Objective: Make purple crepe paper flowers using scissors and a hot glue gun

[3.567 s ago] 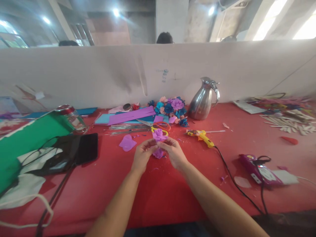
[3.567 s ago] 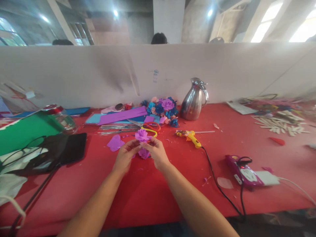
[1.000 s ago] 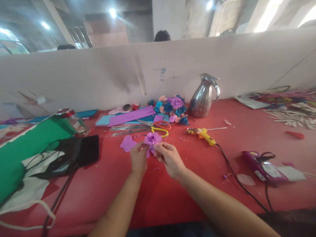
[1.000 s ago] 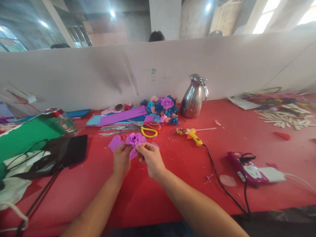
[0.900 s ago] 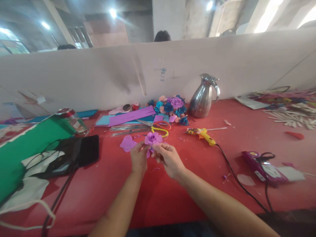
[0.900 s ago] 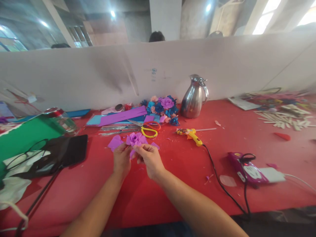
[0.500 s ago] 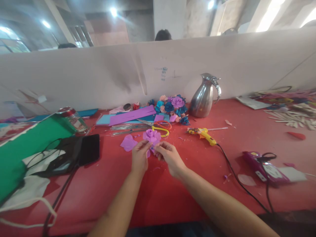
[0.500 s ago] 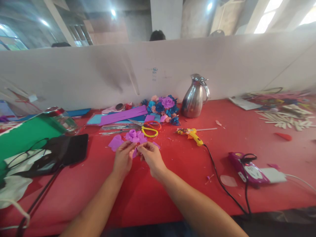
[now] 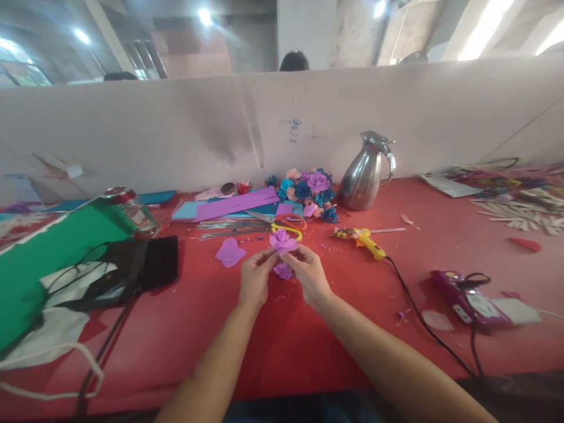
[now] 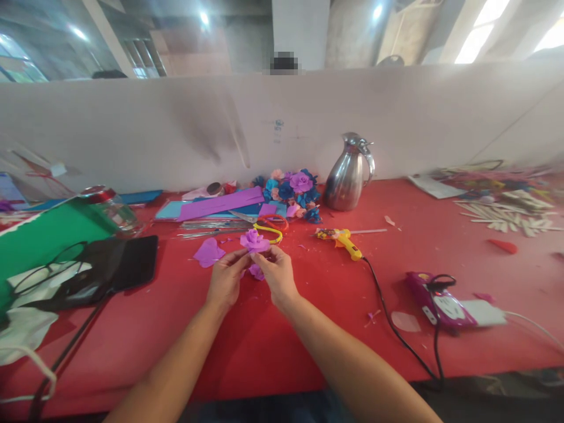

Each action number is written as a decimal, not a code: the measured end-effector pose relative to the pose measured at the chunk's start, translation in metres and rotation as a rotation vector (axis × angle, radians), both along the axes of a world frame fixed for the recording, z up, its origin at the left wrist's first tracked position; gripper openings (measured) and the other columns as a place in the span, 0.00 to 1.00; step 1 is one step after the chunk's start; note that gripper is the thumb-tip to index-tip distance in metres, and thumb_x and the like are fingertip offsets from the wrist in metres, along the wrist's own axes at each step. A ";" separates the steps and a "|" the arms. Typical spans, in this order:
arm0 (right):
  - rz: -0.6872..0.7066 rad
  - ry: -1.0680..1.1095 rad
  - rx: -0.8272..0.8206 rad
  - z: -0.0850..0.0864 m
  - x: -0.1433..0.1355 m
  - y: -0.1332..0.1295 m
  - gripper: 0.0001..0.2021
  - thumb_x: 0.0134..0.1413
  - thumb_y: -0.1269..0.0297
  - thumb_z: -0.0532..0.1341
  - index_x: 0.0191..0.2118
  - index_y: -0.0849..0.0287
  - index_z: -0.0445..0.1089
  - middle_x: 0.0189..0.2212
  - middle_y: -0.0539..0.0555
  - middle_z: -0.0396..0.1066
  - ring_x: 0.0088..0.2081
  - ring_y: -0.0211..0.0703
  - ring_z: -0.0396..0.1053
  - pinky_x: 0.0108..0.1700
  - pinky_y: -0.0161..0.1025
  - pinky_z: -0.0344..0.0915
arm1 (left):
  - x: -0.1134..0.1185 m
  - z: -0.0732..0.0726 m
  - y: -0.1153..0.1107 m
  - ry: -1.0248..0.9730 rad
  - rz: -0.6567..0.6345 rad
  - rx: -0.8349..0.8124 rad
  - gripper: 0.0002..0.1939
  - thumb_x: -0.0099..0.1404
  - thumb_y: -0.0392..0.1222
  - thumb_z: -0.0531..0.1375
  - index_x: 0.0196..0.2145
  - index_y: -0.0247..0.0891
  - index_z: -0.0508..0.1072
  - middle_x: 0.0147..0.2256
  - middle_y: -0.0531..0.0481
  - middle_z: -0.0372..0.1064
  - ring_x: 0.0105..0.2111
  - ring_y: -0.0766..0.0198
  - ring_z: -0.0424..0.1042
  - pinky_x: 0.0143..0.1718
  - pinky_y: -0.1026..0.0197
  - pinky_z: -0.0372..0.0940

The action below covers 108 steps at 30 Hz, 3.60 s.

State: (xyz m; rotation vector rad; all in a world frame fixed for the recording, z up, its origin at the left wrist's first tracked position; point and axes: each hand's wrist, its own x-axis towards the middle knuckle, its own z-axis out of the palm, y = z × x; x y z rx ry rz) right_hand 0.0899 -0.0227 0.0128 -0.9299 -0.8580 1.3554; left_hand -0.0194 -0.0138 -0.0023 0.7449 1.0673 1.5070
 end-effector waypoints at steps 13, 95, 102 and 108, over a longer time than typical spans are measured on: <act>0.091 0.142 -0.122 0.010 0.004 -0.001 0.07 0.34 0.65 0.64 0.19 0.59 0.65 0.12 0.44 0.58 0.17 0.31 0.52 0.22 0.33 0.47 | -0.001 -0.002 -0.002 0.189 -0.015 0.183 0.11 0.49 0.42 0.68 0.32 0.36 0.79 0.30 0.49 0.77 0.32 0.62 0.72 0.38 0.62 0.64; 0.147 -0.085 0.288 0.024 0.024 0.000 0.13 0.47 0.55 0.63 0.23 0.58 0.64 0.23 0.48 0.60 0.26 0.36 0.56 0.29 0.34 0.54 | -0.012 -0.004 -0.001 -0.084 -0.440 0.214 0.13 0.51 0.41 0.68 0.36 0.40 0.79 0.37 0.49 0.76 0.44 0.56 0.71 0.50 0.55 0.61; 0.185 -0.097 0.332 0.026 0.025 -0.002 0.15 0.48 0.52 0.63 0.25 0.57 0.64 0.26 0.49 0.62 0.29 0.38 0.59 0.32 0.35 0.57 | -0.013 -0.002 -0.002 -0.098 -0.409 0.221 0.13 0.49 0.44 0.69 0.34 0.42 0.79 0.37 0.50 0.76 0.41 0.57 0.72 0.47 0.56 0.64; 0.162 -0.123 0.277 0.023 0.023 -0.002 0.15 0.48 0.52 0.62 0.24 0.57 0.63 0.22 0.48 0.58 0.25 0.36 0.55 0.28 0.34 0.53 | -0.010 0.002 -0.004 -0.085 -0.400 0.207 0.11 0.50 0.41 0.68 0.34 0.40 0.78 0.36 0.49 0.76 0.44 0.56 0.71 0.47 0.55 0.63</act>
